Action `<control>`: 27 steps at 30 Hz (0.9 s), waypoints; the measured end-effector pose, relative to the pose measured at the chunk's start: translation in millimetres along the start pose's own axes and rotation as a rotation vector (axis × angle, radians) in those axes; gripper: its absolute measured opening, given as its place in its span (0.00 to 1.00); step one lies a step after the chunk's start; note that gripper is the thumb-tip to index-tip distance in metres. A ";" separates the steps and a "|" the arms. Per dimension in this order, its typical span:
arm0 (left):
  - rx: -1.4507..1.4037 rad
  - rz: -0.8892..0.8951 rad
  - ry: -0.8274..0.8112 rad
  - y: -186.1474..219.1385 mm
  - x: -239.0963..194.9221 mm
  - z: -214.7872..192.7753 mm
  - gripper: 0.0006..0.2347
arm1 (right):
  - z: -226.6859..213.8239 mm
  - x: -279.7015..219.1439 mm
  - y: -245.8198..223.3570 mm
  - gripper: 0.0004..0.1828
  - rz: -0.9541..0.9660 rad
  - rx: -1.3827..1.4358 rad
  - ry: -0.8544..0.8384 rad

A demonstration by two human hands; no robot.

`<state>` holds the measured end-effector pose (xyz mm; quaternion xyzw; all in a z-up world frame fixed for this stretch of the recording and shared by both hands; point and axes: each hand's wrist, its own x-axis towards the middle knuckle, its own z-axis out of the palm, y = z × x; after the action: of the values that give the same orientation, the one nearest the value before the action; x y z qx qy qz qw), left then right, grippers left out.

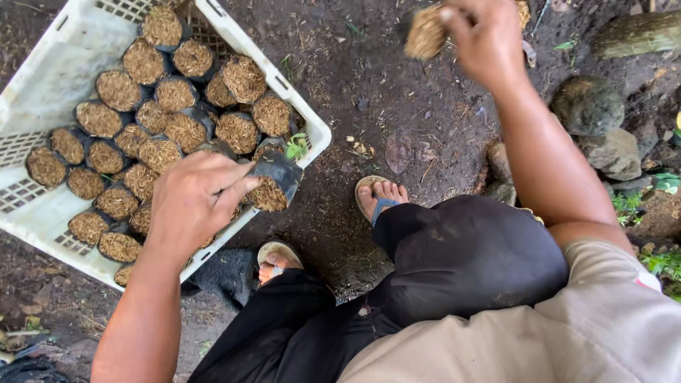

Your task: The person sits on the ground and transfers small black seedling bags from a white plastic crate to the ground, arranging them in rows. The person handles the bags one by one with both hands until the crate is empty.

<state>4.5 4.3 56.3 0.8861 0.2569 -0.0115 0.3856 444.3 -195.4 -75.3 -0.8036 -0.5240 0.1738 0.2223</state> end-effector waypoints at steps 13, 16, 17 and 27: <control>-0.119 -0.022 -0.054 42.8 16.3 35.4 0.09 | 50.2 -18.9 163.6 0.16 0.259 -0.370 0.470; -0.145 -0.107 -0.003 48.1 16.1 45.3 0.09 | 34.3 -7.1 106.6 0.23 0.137 -0.334 0.481; -0.158 -0.148 0.016 49.3 15.7 49.9 0.10 | 28.0 -3.6 78.4 0.27 0.095 -0.198 0.401; -0.133 -0.180 0.223 64.9 42.4 94.0 0.10 | 7.9 -20.8 -160.9 0.48 -0.725 0.172 -0.447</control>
<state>88.2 -78.6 25.0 0.8277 0.3766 0.0695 0.4101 309.2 -156.5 5.8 -0.4887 -0.7912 0.2973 0.2160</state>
